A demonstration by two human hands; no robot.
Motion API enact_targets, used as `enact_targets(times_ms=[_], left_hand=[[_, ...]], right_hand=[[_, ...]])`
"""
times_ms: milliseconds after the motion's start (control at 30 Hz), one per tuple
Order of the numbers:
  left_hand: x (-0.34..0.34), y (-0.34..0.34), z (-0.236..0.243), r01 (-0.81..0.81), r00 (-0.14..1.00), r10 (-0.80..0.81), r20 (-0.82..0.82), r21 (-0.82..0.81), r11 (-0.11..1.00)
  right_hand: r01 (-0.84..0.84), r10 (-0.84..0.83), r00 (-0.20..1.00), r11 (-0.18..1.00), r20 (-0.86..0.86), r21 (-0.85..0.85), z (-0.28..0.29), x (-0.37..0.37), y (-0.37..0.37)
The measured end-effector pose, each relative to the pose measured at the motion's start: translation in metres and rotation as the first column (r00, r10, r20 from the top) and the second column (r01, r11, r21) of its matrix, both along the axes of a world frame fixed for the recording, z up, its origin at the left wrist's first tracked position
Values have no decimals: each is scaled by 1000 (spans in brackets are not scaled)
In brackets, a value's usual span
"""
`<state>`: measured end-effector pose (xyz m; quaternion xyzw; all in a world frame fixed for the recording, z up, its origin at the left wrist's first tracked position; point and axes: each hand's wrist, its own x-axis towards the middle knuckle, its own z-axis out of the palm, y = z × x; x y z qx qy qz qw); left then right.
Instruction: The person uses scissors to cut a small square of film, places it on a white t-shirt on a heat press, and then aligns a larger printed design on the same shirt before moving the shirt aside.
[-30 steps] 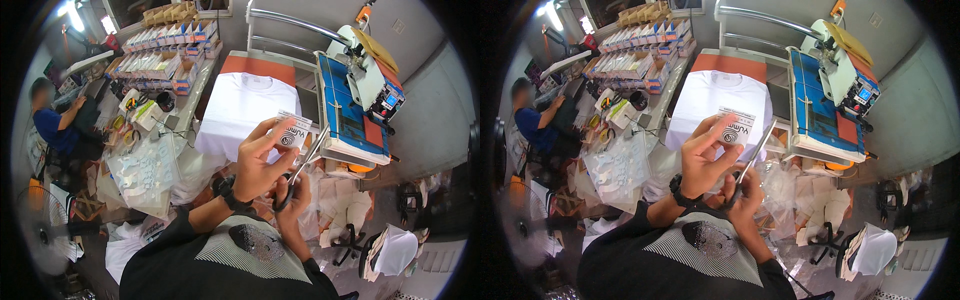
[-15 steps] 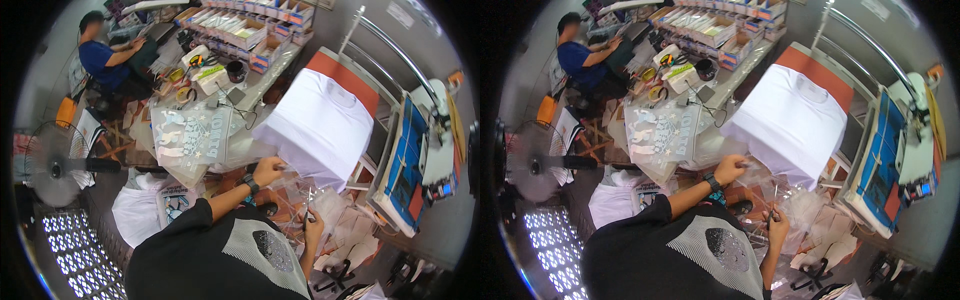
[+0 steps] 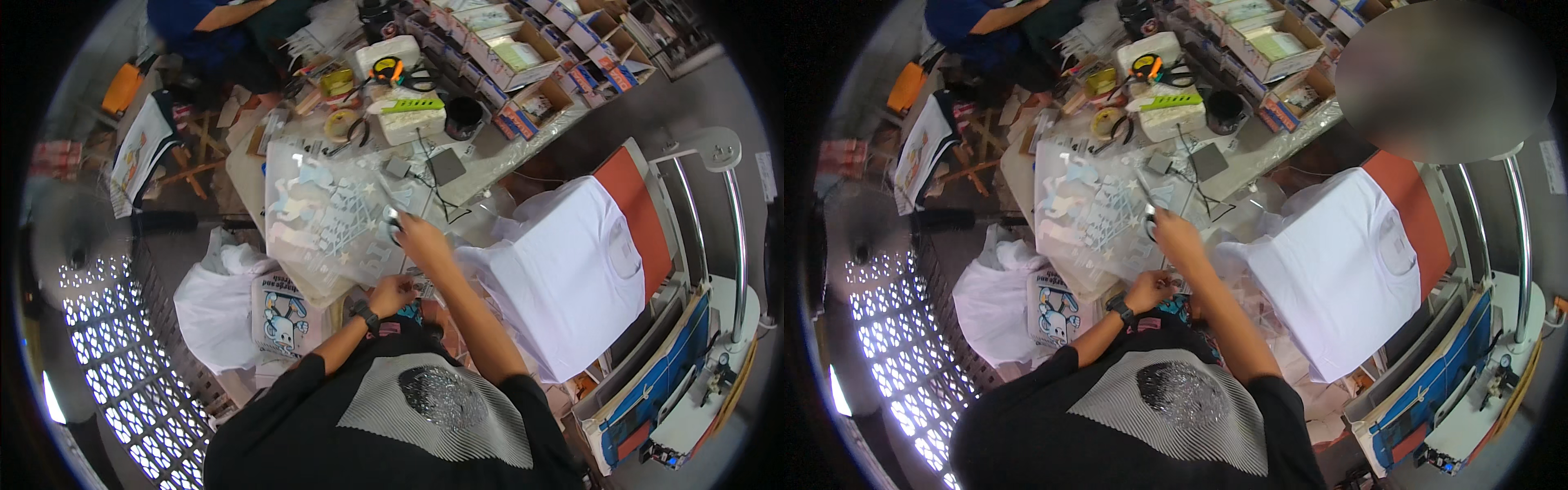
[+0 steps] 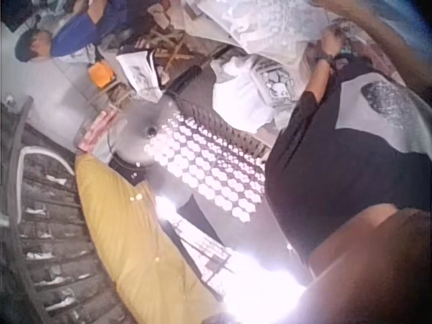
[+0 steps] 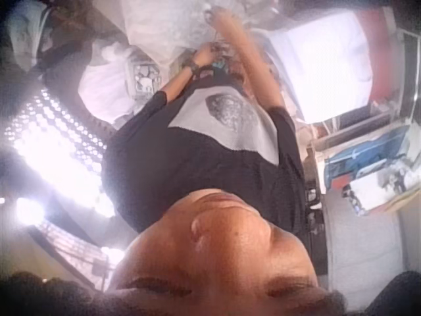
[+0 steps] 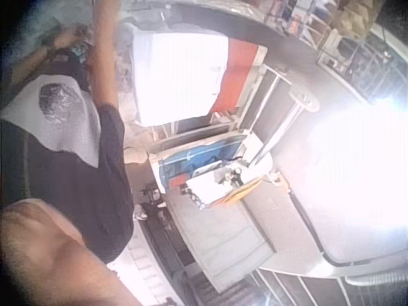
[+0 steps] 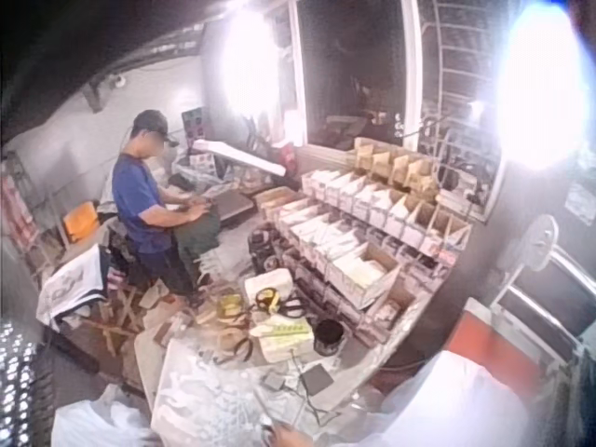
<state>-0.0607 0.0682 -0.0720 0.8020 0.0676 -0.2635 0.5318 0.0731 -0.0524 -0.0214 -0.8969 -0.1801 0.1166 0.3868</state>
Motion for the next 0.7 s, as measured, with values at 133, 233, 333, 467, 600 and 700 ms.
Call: enact_targets(times_ms=[133, 233, 333, 467, 600, 700], left_hand=[[19, 0, 21, -125, 986, 93, -140, -239, 963], [26, 8, 53, -116, 955, 65, -289, -162, 980], [45, -7, 60, -66, 974, 19, -226, -201, 977], [101, -60, 104, 105, 957, -170, -237, -265, 959], [128, -148, 145, 290, 940, -333, -67, -353, 889], [127, -207, 139, 453, 866, -411, 283, -99, 886]], right_hand=[[66, -63, 998, 979, 20, -195, -78, 44, 66], [-54, 84, 954, 993, 287, -108, -57, 30, 57], [46, -43, 998, 996, -41, 78, 2, 13, -27], [423, -305, 886, 840, -350, 340, 61, -36, -156], [612, -329, 757, 660, -564, 436, 59, -91, -233], [733, -490, 681, 462, -545, 500, 45, -111, -272]])
